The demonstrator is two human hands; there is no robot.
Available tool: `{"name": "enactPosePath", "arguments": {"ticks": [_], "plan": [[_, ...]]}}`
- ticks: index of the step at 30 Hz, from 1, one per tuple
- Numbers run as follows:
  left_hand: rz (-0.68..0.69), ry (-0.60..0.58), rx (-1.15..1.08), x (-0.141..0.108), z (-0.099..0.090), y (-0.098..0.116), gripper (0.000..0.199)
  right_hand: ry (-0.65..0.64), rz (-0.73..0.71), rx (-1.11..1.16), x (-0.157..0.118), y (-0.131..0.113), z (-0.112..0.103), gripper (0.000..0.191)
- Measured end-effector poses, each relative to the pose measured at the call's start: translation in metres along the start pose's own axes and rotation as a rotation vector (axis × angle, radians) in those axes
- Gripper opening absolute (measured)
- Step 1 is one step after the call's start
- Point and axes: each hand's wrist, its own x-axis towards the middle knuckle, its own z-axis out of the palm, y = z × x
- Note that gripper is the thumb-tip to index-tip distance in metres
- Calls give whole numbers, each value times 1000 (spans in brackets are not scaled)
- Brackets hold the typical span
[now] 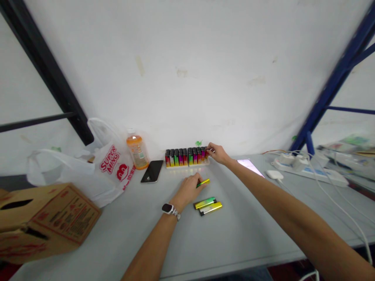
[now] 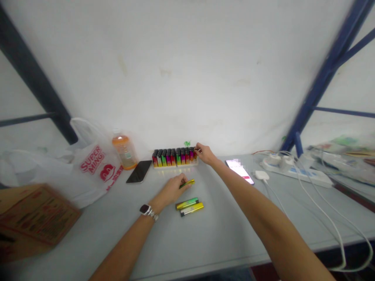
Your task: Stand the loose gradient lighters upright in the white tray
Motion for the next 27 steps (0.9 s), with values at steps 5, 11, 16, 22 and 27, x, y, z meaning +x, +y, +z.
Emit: {"name": "enactPosePath", "arguments": {"ticks": [5,11,16,22,27], "plan": [[-7,29,-276,3,7,-4,15,59,32,-172,-2,4,0,15],[-28,188,-458,7,5,9,25,29,47,-287,-11,0,4,33],[-70,313,-492,6,2,22,46,117,65,-234,-32,-14,9,46],[-107,402,-403,4,11,30,54,339,156,94,-77,-42,28,38],[-105,424,-359,2,14,34,51,338,279,286,-101,-49,41,42]]}}
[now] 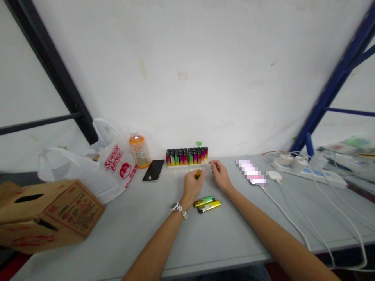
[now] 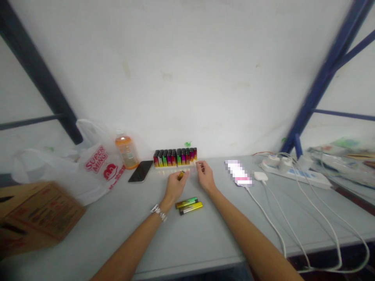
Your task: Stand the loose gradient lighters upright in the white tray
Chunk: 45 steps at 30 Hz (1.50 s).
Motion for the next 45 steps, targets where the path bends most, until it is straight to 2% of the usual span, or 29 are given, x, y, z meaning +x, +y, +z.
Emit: {"name": "enactPosePath", "arguments": {"ticks": [5,7,10,12,14,16,18,20,23,27,30,33,35,37,41,45], "plan": [[-48,-122,-211,4,-4,-1,49,-33,43,92,-8,-12,-2,45],[-5,-146,-181,8,-7,-4,48,-59,23,136,-13,-21,-2,45],[128,-201,-45,13,-13,-7,34,-112,-28,138,-19,-30,2,41],[169,-215,-31,15,-17,-9,28,-116,-37,114,-21,-32,4,39],[123,-171,-95,17,-19,-10,31,-109,-35,100,-22,-32,5,37],[17,-104,-221,19,-17,-12,40,-126,-41,87,-22,-30,5,37],[-68,-55,-350,20,-13,-13,46,-182,-63,59,-23,-29,5,36],[-78,-37,-410,20,-8,-15,45,-261,-99,8,-24,-27,6,34],[-33,-54,-400,17,-1,-16,42,-309,-120,-56,-25,-23,7,32],[-19,-108,-494,12,3,-14,44,-244,-76,-13,-22,-22,7,37],[-84,-188,-593,10,0,-7,49,-231,-55,12,-20,-23,5,39],[-214,-208,-601,7,-6,3,51,-246,-40,-7,-20,-24,6,41],[-286,-171,-556,6,-8,7,60,-251,-32,-19,-21,-24,6,41],[-310,-84,-483,6,-8,8,67,-256,-29,-28,-21,-24,6,41],[-285,65,-357,7,-4,5,64,-272,-26,-42,-21,-22,6,40],[-288,103,-357,9,-1,4,59,-276,-25,-48,-21,-21,6,40]]}}
